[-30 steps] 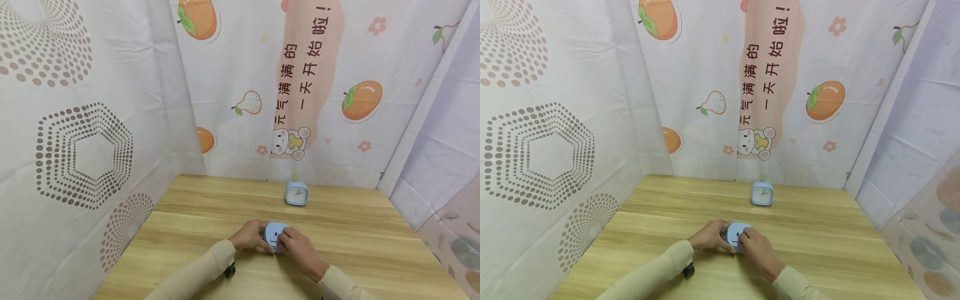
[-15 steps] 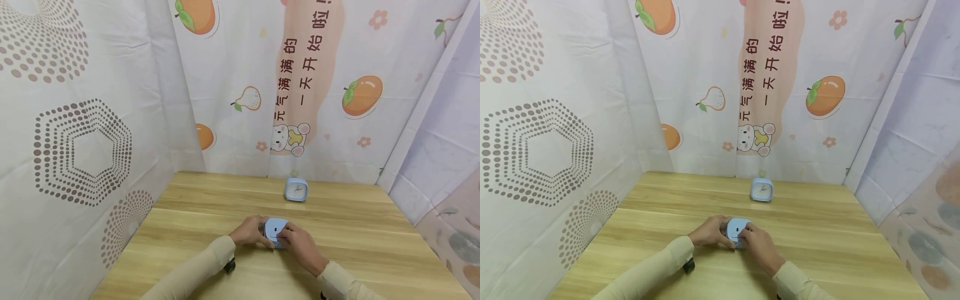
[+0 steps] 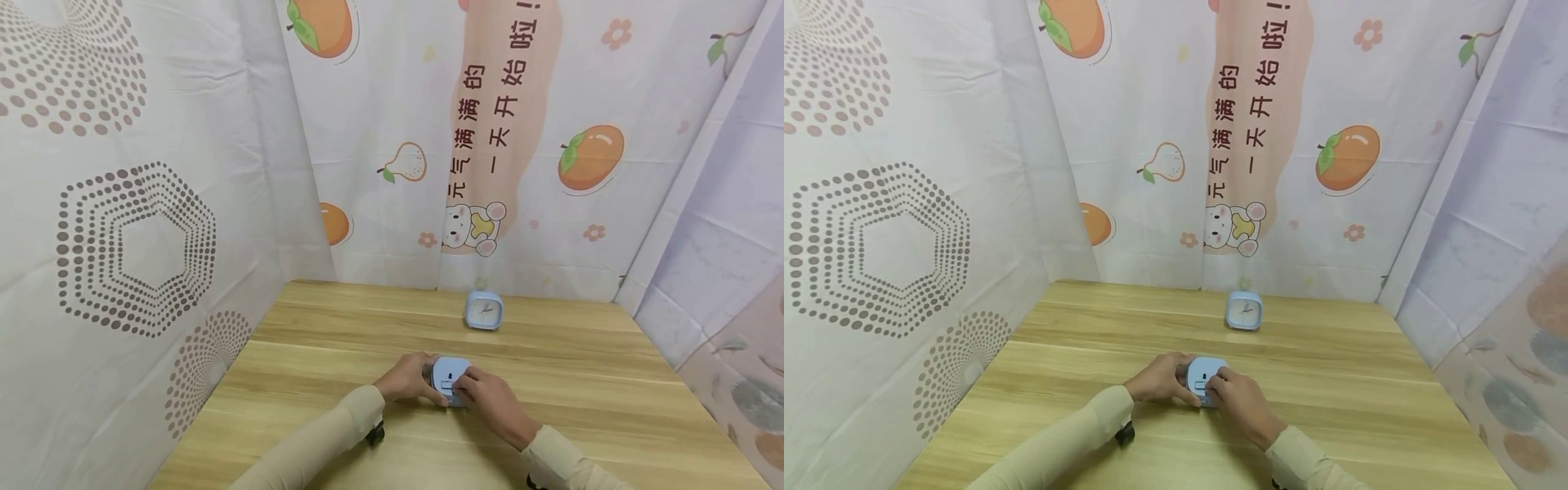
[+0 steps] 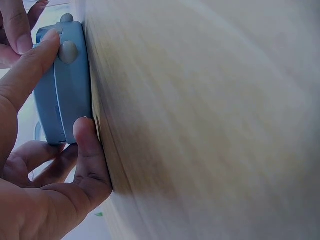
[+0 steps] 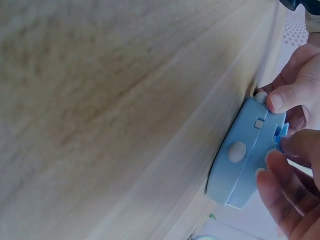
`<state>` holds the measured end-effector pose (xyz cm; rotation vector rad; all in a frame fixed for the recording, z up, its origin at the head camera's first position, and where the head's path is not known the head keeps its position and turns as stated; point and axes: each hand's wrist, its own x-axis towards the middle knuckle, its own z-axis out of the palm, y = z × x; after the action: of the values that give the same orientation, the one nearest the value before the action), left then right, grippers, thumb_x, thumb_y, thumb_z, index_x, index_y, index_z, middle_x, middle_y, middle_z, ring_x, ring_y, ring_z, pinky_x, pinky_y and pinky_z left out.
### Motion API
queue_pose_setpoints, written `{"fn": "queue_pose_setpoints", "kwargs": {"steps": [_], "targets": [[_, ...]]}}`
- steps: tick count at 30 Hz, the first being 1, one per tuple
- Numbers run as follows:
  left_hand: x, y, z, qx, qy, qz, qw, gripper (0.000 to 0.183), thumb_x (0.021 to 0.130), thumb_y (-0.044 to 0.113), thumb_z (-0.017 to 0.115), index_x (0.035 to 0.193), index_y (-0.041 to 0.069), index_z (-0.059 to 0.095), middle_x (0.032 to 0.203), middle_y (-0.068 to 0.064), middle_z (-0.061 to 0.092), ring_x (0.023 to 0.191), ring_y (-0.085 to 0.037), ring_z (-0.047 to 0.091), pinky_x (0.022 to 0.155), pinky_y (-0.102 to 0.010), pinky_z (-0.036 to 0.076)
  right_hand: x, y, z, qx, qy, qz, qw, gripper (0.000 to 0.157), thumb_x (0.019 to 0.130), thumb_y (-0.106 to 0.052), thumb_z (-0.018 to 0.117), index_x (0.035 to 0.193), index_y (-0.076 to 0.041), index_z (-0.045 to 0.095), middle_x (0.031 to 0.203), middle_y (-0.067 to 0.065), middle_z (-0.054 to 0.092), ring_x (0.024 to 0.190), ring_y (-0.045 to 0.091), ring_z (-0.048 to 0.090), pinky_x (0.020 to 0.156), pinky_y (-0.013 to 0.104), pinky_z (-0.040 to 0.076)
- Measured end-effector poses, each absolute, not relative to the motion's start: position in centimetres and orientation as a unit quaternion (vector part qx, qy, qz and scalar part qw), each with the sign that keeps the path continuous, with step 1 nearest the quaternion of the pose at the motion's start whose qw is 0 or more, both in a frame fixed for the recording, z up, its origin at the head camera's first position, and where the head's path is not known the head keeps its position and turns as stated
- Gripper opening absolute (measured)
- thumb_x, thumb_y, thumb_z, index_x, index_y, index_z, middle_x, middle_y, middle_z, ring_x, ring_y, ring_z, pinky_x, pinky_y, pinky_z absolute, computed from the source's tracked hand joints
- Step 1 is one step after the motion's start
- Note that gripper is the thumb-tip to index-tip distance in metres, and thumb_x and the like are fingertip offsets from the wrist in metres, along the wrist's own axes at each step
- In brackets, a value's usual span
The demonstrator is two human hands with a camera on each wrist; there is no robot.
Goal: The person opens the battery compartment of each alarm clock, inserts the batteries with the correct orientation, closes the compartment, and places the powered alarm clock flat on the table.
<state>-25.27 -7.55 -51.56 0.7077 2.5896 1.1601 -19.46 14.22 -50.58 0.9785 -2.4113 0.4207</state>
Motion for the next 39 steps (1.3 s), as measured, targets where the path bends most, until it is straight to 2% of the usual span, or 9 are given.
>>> {"fn": "queue_pose_setpoints", "kwargs": {"steps": [4,12,21,29,33,39], "targets": [[-25.3,-7.5,-51.6,0.24,0.88,0.395,0.106,0.084,0.066,0.038,0.099,0.142,0.03,0.063,0.126,0.017,0.064,0.11,-0.004,0.055,0.099,-0.032,0.045,-19.5,14.2,-50.5,0.368,-0.883,0.146,0.253,0.013,0.082,-0.007,0.086,0.087,-0.011,0.075,0.089,-0.004,0.065,0.071,0.004,0.061,0.06,0.024,0.054],[-25.2,-7.5,-51.7,0.245,0.876,0.403,0.105,0.081,0.066,0.034,0.099,0.139,0.026,0.066,0.112,0.017,0.065,0.1,-0.005,0.055,0.092,-0.03,0.046,-19.5,14.1,-50.6,0.397,-0.866,0.134,0.273,0.015,0.082,-0.006,0.086,0.086,-0.012,0.073,0.086,-0.006,0.061,0.07,0.002,0.056,0.058,0.022,0.051],[-25.1,-7.5,-51.8,0.239,0.884,0.39,0.094,0.089,0.065,0.037,0.099,0.145,0.021,0.061,0.132,0.005,0.065,0.111,-0.005,0.056,0.101,-0.032,0.046,-19.8,14.1,-51.0,0.374,-0.876,0.16,0.26,0.018,0.079,-0.004,0.088,0.084,-0.013,0.073,0.085,-0.008,0.062,0.072,0.001,0.058,0.061,0.023,0.052],[-25.4,-7.5,-51.9,0.247,0.879,0.397,0.089,0.085,0.066,0.035,0.099,0.142,0.021,0.064,0.123,0.009,0.066,0.099,-0.004,0.054,0.092,-0.028,0.047,-20.1,14.3,-51.0,0.395,-0.872,0.113,0.267,0.018,0.079,-0.006,0.088,0.082,-0.013,0.072,0.083,-0.006,0.058,0.069,0.001,0.052,0.058,0.019,0.049],[-25.4,-7.5,-51.8,0.246,0.882,0.392,0.09,0.085,0.066,0.038,0.099,0.142,0.024,0.064,0.127,0.009,0.065,0.106,-0.004,0.055,0.098,-0.03,0.046,-20.0,14.0,-50.6,0.374,-0.886,0.124,0.246,0.016,0.08,-0.004,0.087,0.081,-0.013,0.074,0.082,-0.007,0.059,0.068,0.001,0.054,0.058,0.02,0.049],[-25.3,-7.6,-51.7,0.247,0.886,0.382,0.086,0.085,0.066,0.039,0.099,0.142,0.023,0.064,0.137,0.002,0.063,0.115,-0.007,0.056,0.102,-0.032,0.045,-19.9,13.8,-49.8,0.35,-0.905,0.134,0.202,0.012,0.08,-0.002,0.086,0.082,-0.011,0.078,0.085,-0.006,0.064,0.073,0.005,0.062,0.063,0.024,0.054]]}}
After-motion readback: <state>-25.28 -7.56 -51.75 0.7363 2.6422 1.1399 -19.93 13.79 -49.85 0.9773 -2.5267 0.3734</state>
